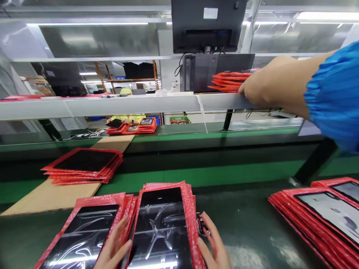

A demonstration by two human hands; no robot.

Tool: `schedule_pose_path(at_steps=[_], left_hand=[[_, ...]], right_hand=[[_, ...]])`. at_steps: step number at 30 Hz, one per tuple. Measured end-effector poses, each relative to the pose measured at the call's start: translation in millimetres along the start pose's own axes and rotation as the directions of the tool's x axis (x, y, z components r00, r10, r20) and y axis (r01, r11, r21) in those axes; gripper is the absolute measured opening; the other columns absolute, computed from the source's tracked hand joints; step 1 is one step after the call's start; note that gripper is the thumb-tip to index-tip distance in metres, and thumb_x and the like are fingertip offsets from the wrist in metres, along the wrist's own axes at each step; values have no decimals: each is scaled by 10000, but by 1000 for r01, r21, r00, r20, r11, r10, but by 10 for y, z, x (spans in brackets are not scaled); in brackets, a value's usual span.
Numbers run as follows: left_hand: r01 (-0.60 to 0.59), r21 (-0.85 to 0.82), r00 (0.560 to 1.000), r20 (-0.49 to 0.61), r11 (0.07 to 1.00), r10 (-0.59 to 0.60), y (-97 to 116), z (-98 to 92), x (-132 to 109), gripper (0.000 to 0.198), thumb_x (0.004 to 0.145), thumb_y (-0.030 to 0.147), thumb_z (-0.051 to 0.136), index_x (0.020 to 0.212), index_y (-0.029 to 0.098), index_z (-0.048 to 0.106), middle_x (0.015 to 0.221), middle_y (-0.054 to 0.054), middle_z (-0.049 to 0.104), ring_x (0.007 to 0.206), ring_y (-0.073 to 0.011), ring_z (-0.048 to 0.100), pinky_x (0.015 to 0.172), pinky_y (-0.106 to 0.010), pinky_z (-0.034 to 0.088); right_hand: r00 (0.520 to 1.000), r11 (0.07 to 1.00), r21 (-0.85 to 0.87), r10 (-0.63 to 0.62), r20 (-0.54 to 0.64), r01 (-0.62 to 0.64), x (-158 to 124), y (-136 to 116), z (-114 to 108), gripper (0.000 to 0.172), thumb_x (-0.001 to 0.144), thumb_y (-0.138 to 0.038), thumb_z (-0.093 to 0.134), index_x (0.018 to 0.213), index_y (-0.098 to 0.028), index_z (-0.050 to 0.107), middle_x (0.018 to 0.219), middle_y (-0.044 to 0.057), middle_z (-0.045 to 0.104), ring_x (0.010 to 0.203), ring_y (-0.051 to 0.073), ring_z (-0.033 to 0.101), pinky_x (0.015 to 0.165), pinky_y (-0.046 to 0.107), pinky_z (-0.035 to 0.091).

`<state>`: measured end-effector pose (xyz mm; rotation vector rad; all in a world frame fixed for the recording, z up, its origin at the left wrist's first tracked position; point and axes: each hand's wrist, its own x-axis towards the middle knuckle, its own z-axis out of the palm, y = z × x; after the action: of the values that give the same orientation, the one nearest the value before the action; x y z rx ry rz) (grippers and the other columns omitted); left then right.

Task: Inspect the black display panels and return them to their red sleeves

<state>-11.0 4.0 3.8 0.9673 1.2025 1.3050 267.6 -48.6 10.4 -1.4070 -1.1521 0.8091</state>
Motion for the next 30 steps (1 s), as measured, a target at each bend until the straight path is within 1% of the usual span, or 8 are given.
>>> schedule_pose_path(at_steps=[3,5,8,14,17,20,24,30], left_hand=[[-56,203,991,134,978,29,137,-65,100,496,670,552,699,977,187,566,885,-44,623,859,-189,625,727,-243,498],[-2,240,970,236,971,-56,199,-39,184,475,646,583,700,860,184,556,650,32,556,511,-131,569,475,-239,451],[74,292,929,328,953,-172,245,42,299,521,541,620,745,687,188,493,505,71,511,322,-103,484,354,-223,352],[116,341,881,398,933,-255,455,153,352,444,621,542,741,578,194,469,376,30,529,278,-113,462,303,-201,277],[136,225,854,467,965,-230,574,263,268,353,702,471,710,833,150,646,794,-79,732,670,-207,683,632,-287,525],[297,-25,863,435,955,-257,609,380,159,409,675,325,758,1048,187,660,1087,-87,702,1041,-255,634,947,-366,444],[404,-160,885,317,901,-341,654,420,82,399,610,226,789,993,174,689,1077,-93,709,1042,-286,638,909,-377,476],[316,-167,936,217,934,-278,1015,340,65,415,610,250,806,998,181,676,930,-62,743,863,-256,699,780,-318,538]], right_hand=[[980,972,-137,-177,87,188,9,-145,-37,233,854,-312,554,1031,-209,663,1004,78,708,881,204,681,780,247,545],[959,936,-249,-202,198,249,-21,-264,-16,155,823,-243,569,916,-210,689,868,44,713,696,159,669,683,217,542],[958,906,-339,-187,219,254,-53,-324,61,162,793,-199,570,917,-188,673,808,37,700,624,142,644,632,211,535],[958,900,-365,-156,240,238,-44,-268,86,275,776,-195,568,1034,-158,654,795,47,699,667,159,653,673,235,537],[948,900,-369,-125,292,232,-45,-341,55,238,787,-211,558,979,-154,686,764,51,697,682,173,662,693,251,535],[953,933,-316,-80,292,175,-48,-407,-7,249,787,-240,575,987,-157,699,792,63,716,727,193,674,737,277,537],[966,989,-147,44,253,-7,-32,-359,-221,278,830,-355,575,999,-168,693,914,90,732,838,217,689,798,297,535],[993,992,-27,120,2,-120,-10,-185,-571,340,720,-472,701,903,-185,696,899,103,740,861,253,692,719,299,543]])
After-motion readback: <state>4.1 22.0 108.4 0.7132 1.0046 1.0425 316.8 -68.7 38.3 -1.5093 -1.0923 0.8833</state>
